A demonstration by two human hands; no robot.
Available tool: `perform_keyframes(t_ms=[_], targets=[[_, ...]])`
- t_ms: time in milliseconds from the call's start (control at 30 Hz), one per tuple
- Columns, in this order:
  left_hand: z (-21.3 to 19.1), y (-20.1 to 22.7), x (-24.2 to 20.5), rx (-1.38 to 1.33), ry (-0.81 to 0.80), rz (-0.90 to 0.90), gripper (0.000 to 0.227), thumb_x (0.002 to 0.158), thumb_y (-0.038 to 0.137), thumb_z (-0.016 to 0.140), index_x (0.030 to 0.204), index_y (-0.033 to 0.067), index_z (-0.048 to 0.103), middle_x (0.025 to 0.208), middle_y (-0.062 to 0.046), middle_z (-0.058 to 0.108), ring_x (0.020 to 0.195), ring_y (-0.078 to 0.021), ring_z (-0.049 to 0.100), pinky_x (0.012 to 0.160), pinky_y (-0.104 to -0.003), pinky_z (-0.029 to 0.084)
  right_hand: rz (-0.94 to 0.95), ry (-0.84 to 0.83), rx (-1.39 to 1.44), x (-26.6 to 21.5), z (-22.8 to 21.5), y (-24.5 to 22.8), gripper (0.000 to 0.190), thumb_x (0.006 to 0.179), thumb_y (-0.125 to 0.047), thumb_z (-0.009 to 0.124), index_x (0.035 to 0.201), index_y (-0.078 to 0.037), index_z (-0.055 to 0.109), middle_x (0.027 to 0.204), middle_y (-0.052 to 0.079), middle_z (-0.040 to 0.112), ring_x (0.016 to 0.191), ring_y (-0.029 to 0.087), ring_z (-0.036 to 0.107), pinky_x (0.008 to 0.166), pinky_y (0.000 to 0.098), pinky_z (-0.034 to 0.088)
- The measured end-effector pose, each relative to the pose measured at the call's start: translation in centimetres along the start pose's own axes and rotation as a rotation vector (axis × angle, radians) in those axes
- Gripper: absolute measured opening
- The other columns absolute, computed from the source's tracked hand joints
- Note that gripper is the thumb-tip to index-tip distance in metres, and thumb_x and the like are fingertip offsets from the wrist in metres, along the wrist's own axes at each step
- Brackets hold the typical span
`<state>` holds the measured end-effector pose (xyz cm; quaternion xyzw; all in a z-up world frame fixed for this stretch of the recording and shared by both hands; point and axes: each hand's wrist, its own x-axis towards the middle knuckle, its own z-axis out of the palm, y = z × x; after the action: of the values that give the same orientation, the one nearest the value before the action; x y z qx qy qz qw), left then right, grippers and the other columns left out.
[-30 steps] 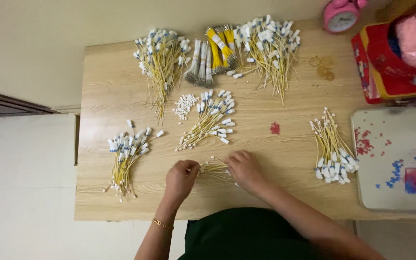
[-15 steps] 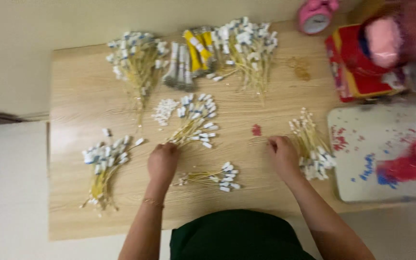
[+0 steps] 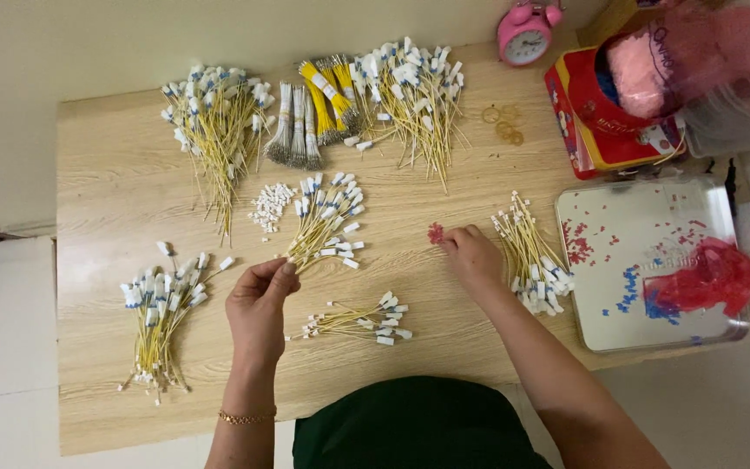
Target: Assembling small white plastic caps onto the ends of yellow wires.
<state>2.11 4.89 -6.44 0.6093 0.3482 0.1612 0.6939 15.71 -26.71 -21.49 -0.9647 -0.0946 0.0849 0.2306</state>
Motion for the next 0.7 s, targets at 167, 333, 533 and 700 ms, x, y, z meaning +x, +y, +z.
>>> perform_keyframes(t_ms=[167,333,533,700], targets=[[0.0,-0.6,-1.1,-0.083,0.002,-0.024,0.017,0.090,0.009,0.080,0.104,0.0008,0.073,0.084,-0.010,0.072,0.075,-0.0145,0.069,0.073,-0.030,0.063,0.022,-0.006,0.032,0.1,0.0,0.5,0.011,0.097,-0.026,0.062,0.104,-0.022,0.070,0.097,0.008,0.063,0.098,0.034,0.070,0.084,0.0466,0.057],[0.5,-0.9,-1.9,-0.156,-0.002,-0.049,0.019,0.090,0.004,0.079,0.107,0.0000,0.071,0.086,-0.012,0.071,0.074,-0.0150,0.069,0.071,-0.029,0.063,-0.034,0.041,0.157,-0.4,-1.6,1.1,0.012,0.096,-0.021,0.065,0.105,-0.016,0.071,0.095,0.014,0.065,0.101,0.039,0.068,0.088,0.0488,0.054],[1.1,-0.5,-3.2,-0.142,-0.035,-0.103,0.019,0.092,0.005,0.076,0.109,-0.0013,0.070,0.088,-0.011,0.071,0.077,-0.0154,0.068,0.073,-0.029,0.063,-0.082,-0.020,0.155,-0.5,-3.5,-0.4,0.018,0.091,-0.025,0.073,0.107,-0.017,0.074,0.093,0.013,0.070,0.098,0.035,0.071,0.086,0.0469,0.056],[1.5,0.2,-4.0,-0.203,-0.090,-0.147,0.019,0.095,0.004,0.070,0.113,-0.0025,0.070,0.092,-0.014,0.074,0.078,-0.0176,0.072,0.076,-0.033,0.065,-0.105,-0.069,-0.079,0.4,-2.3,-1.4,0.020,0.099,-0.035,0.060,0.104,-0.018,0.070,0.093,0.012,0.066,0.094,0.036,0.072,0.082,0.0489,0.057]])
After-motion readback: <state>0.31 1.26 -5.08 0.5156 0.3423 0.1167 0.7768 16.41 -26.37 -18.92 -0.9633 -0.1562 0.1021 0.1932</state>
